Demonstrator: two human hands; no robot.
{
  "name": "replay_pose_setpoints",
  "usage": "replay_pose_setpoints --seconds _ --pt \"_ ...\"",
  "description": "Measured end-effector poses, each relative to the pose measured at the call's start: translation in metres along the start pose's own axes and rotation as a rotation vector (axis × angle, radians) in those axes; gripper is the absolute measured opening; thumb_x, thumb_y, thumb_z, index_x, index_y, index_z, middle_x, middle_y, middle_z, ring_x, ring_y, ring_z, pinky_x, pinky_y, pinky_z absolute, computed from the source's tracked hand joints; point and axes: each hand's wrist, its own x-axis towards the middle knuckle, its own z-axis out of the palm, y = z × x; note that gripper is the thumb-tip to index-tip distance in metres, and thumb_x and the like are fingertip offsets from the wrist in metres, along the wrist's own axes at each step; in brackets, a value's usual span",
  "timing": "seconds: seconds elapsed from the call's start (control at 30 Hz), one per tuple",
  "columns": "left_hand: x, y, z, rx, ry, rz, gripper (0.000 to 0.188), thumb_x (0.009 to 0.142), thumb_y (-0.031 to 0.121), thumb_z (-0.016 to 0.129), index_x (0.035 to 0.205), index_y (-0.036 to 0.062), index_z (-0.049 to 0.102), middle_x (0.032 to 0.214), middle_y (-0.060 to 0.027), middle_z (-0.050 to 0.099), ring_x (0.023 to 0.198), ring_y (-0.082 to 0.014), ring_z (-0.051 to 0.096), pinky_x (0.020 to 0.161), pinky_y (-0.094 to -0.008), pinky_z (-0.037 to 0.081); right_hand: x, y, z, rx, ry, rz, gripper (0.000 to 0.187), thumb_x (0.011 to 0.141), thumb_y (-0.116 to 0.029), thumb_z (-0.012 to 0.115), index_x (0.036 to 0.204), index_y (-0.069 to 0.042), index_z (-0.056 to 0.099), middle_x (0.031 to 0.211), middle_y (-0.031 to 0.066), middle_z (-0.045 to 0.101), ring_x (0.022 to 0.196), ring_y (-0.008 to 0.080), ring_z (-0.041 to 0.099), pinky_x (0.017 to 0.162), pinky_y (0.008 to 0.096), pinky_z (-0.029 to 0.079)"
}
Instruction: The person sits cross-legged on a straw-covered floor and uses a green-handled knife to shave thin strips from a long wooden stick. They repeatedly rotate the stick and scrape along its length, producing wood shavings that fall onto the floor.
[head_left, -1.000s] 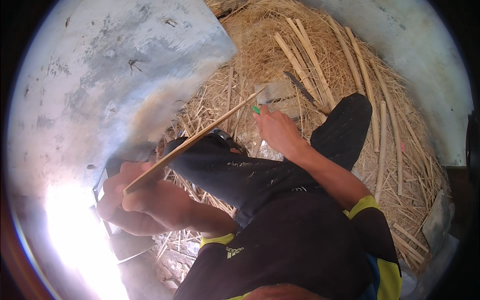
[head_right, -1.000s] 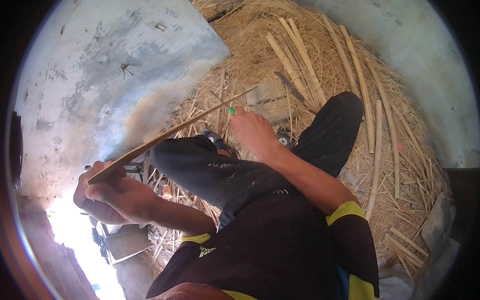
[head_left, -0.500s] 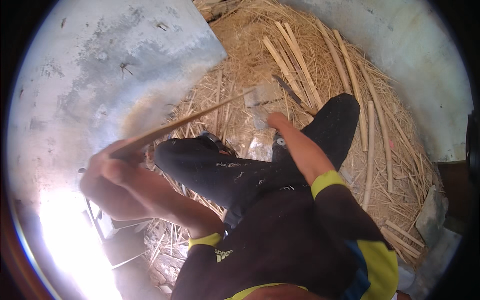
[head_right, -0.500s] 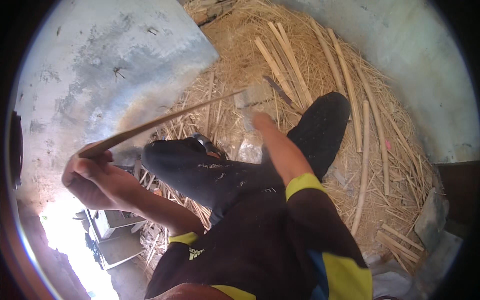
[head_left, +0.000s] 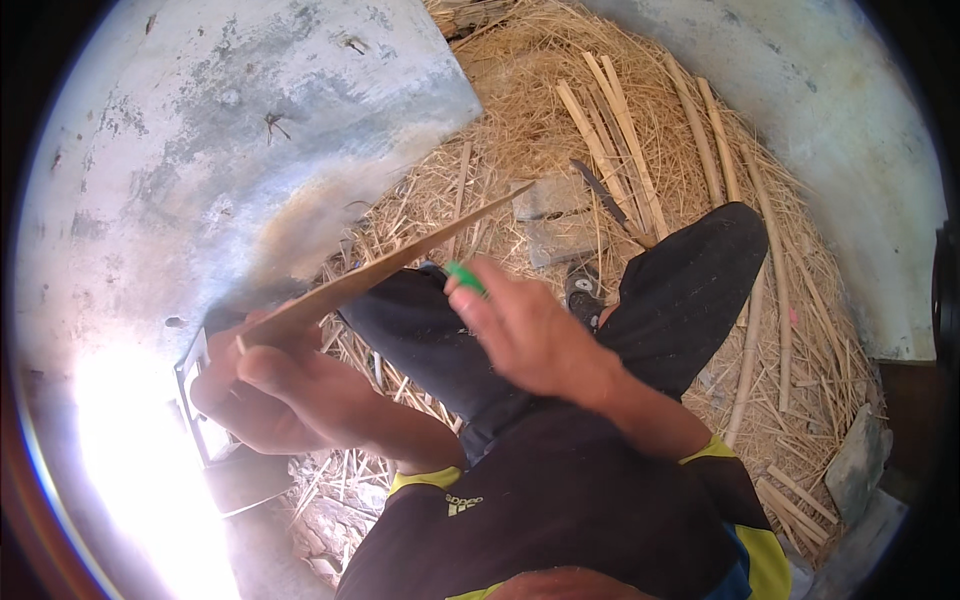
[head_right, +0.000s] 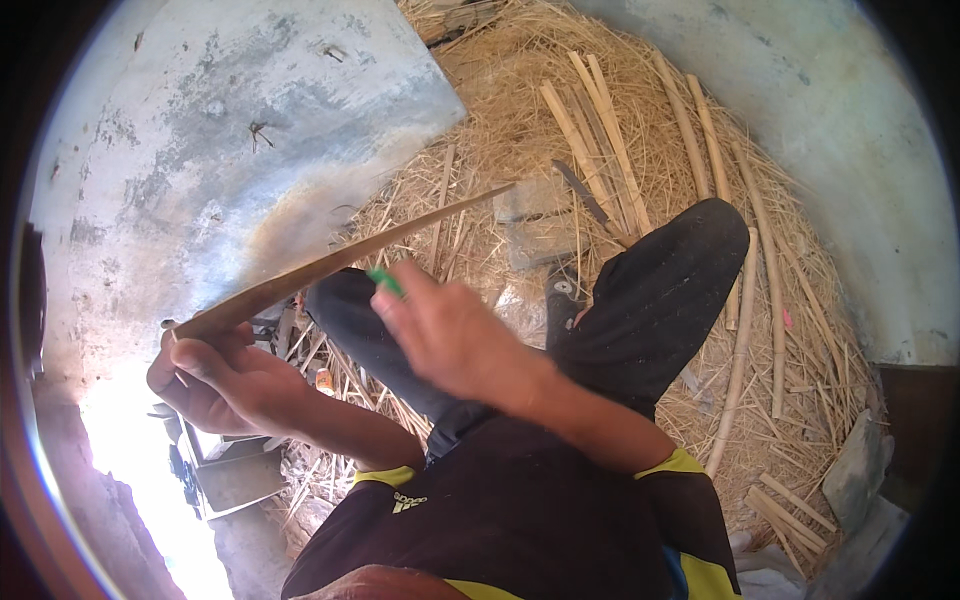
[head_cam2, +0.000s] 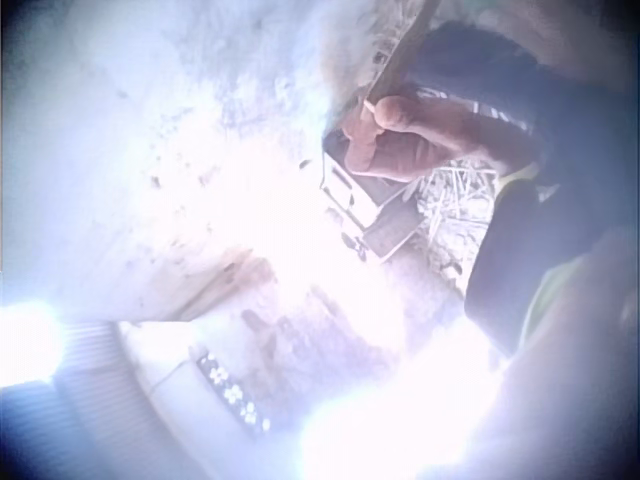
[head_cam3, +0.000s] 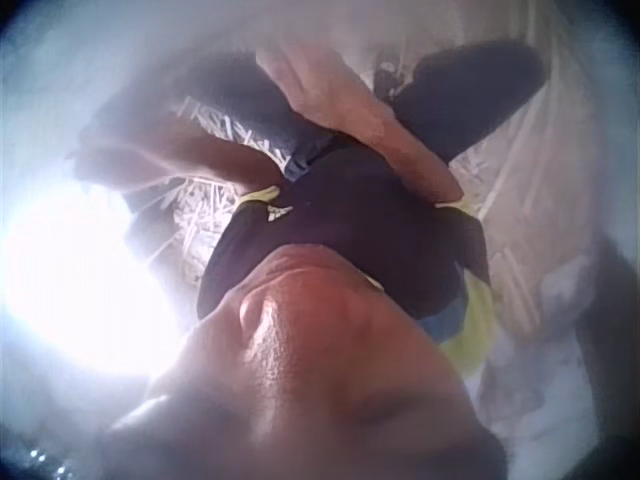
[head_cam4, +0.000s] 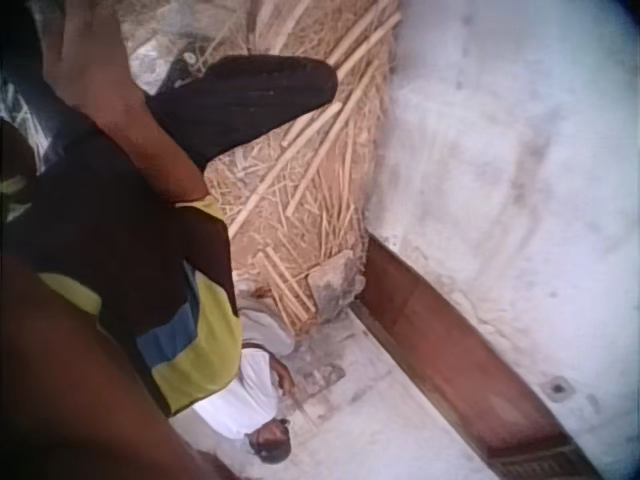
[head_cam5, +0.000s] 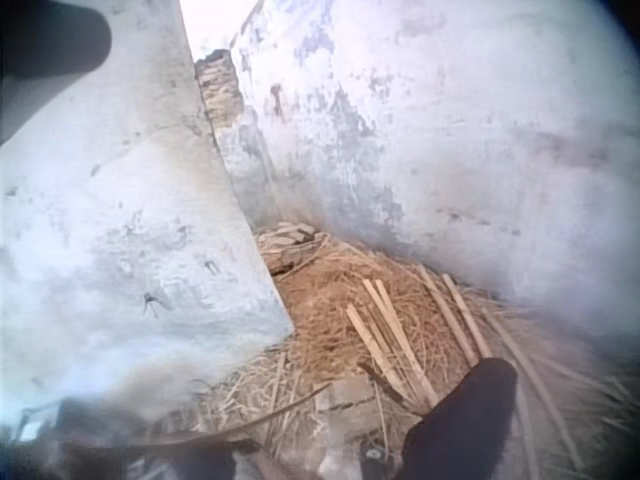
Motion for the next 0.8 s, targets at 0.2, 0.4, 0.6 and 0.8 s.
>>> replay_pose_setpoints --seconds 0.2,0.4,0.6,0.8 --pt "-0.007 -0.003 -0.003 -0.157 -0.062 0.030 0.041 0.091 0.038 0.060 0.094 0.0005 0.045 0.070 -0.0093 0.049 0.059 -0.0160 0.052 0.049 -0.0231 0.043 -0.006 -0.015 0.003 -0.258 0.018 0.000 0.021 0.095 -0.018 0.049 0.097 0.003 0.046 0.060 0.0227 0.055 0.057 0.0422 0.058 0.049 0.0462 0.043" --pt "-0.007 -0.001 -0.005 -0.187 -0.077 0.027 0.038 0.091 0.037 0.061 0.092 0.0019 0.045 0.068 -0.0089 0.050 0.056 -0.0152 0.050 0.050 -0.0235 0.042 -0.010 -0.029 0.005 -0.346 0.029 -0.057 0.021 0.095 -0.018 0.050 0.096 0.003 0.047 0.056 0.0221 0.053 0.054 0.0419 0.057 0.046 0.0474 0.042" --pt "-0.008 -0.001 -0.010 -0.195 -0.106 0.037 0.034 0.093 0.036 0.057 0.090 0.0039 0.047 0.067 -0.0077 0.053 0.056 -0.0119 0.047 0.051 -0.0226 0.040 -0.012 0.013 0.000 -0.609 0.061 0.094 0.024 0.096 -0.024 0.048 0.096 0.000 0.048 0.052 0.0196 0.054 0.050 0.0376 0.059 0.045 0.0460 0.047" --pt "-0.010 -0.002 -0.009 -0.227 -0.082 0.007 0.032 0.092 0.032 0.059 0.092 0.0030 0.046 0.069 -0.0084 0.050 0.056 -0.0146 0.049 0.048 -0.0239 0.041 -0.009 0.007 0.008 -0.340 0.070 0.094 0.024 0.095 -0.021 0.050 0.099 0.003 0.048 0.054 0.0252 0.052 0.054 0.0432 0.058 0.047 0.0497 0.043"
